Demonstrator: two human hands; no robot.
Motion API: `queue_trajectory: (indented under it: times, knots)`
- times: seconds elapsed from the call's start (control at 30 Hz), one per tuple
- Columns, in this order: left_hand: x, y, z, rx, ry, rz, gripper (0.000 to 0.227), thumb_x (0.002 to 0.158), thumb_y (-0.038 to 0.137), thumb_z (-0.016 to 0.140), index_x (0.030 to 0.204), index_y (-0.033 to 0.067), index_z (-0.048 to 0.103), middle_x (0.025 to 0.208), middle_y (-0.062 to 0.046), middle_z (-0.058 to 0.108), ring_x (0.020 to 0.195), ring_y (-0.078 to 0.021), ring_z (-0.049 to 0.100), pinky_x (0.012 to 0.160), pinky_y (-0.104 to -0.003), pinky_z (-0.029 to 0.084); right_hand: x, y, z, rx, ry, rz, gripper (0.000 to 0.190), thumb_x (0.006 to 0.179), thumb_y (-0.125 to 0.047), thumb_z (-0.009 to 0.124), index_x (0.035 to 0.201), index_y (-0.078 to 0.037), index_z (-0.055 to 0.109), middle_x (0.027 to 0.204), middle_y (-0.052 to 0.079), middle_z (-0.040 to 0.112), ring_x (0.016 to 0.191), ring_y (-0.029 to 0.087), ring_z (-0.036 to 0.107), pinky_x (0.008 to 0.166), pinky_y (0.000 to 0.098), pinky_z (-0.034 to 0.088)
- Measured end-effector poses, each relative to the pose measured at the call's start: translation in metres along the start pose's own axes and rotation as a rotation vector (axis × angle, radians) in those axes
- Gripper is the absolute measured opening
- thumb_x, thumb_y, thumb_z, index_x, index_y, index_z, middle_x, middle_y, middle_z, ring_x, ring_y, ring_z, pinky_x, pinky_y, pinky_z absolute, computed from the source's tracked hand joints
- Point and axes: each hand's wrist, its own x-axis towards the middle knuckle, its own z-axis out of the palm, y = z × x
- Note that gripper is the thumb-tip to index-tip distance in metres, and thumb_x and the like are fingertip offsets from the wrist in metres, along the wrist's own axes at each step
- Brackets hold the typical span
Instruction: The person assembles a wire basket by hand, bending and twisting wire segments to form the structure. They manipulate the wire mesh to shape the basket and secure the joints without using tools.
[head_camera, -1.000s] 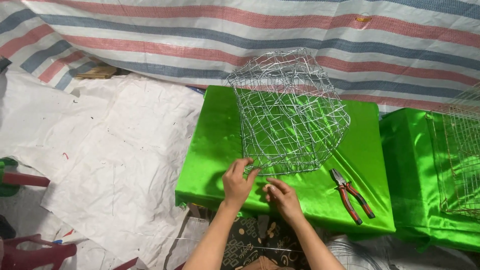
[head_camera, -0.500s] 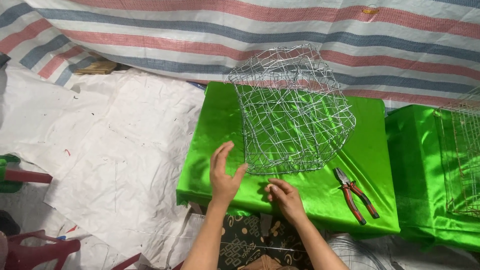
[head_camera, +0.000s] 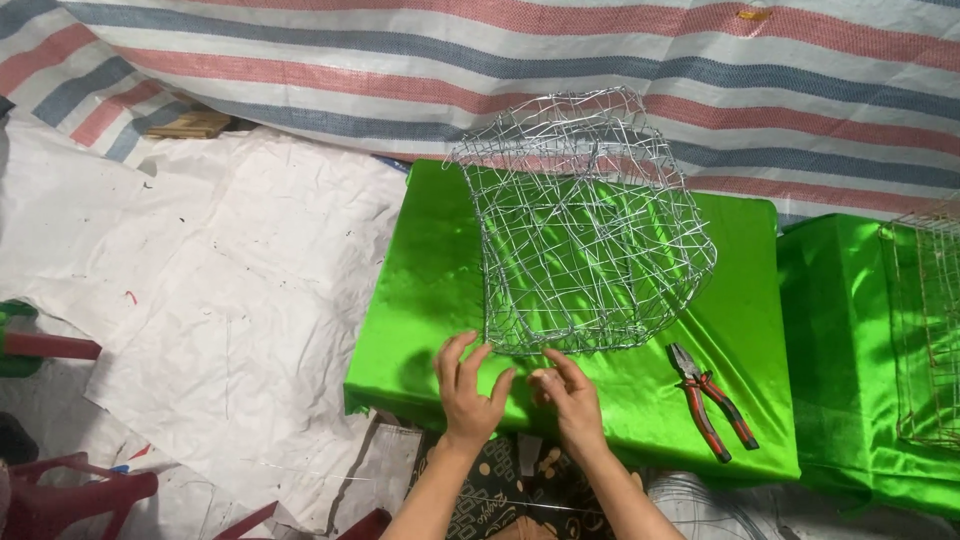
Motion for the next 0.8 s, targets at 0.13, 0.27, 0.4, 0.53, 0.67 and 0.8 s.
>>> queue_trajectory:
  times: [0.13,0.27,0.4,0.53,0.67,0.8]
  knots:
    - [0.005,0.004,0.019,0.003,-0.008,0.048,0.044,0.089,0.038,0.072,0.115,0.0057,0.058,0.128,-0.014,0.056,0.122,-0.0324,0.053,0.107,-0.048,0.047,0.007,-0.005,0.016,0.452,-0.211,0.117,0.103,0.085,-0.033,0.076,0.163,-0.006,0.015,0.08,0.007,0.068,0.06,0.014,0.061,0.06,0.0245,0.057]
    - [0.019,0.015,0.02,-0.043,-0.03,0.038,0.028,0.088,0.025,0.074,0.099,0.0012,0.066,0.112,-0.014,0.065,0.11,-0.0291,0.061,0.102,-0.046,0.052,0.015,-0.022,0.03,0.721,-0.363,0.179,0.074,0.093,-0.034,0.065,0.159,-0.019,0.034,0.081,0.007,0.062,0.06,0.014,0.056,0.049,0.0231,0.055]
    - [-0.007,-0.015,0.039,-0.106,-0.008,-0.044,0.037,0.08,0.031,0.085,0.104,0.011,0.065,0.11,-0.005,0.066,0.106,-0.0286,0.067,0.101,-0.054,0.049,0.071,0.059,0.012,0.868,-0.544,0.019,0.053,0.095,-0.028,0.067,0.144,-0.015,0.05,0.08,0.014,0.071,0.066,0.022,0.069,0.054,0.0344,0.062]
    - [0.021,0.003,0.033,-0.132,0.007,-0.101,0.057,0.075,0.041,0.088,0.109,0.0101,0.054,0.1,-0.009,0.062,0.099,-0.0299,0.065,0.1,-0.062,0.046,0.061,0.044,0.027,0.729,-0.374,-0.032,0.027,0.095,-0.021,0.071,0.116,-0.01,0.058,0.065,0.001,0.066,0.052,0.011,0.056,0.064,0.03,0.05]
    - [0.037,0.002,0.036,-0.034,-0.085,-0.05,0.071,0.07,0.047,0.089,0.116,0.0059,0.055,0.124,-0.016,0.049,0.119,-0.0362,0.053,0.106,-0.057,0.044,0.06,0.045,0.027,0.713,-0.35,-0.052,0.021,0.097,-0.025,0.069,0.107,-0.009,0.059,0.063,0.004,0.065,0.048,0.012,0.055,0.058,0.0296,0.049]
    - [0.043,0.002,0.036,-0.129,-0.189,-0.1,0.064,0.068,0.025,0.091,0.116,-0.0018,0.057,0.14,-0.029,0.038,0.131,-0.0467,0.047,0.112,-0.06,0.039,0.061,0.047,0.028,0.69,-0.33,-0.074,0.022,0.098,-0.029,0.067,0.096,-0.008,0.06,0.06,0.008,0.065,0.043,0.014,0.054,0.051,0.029,0.048]
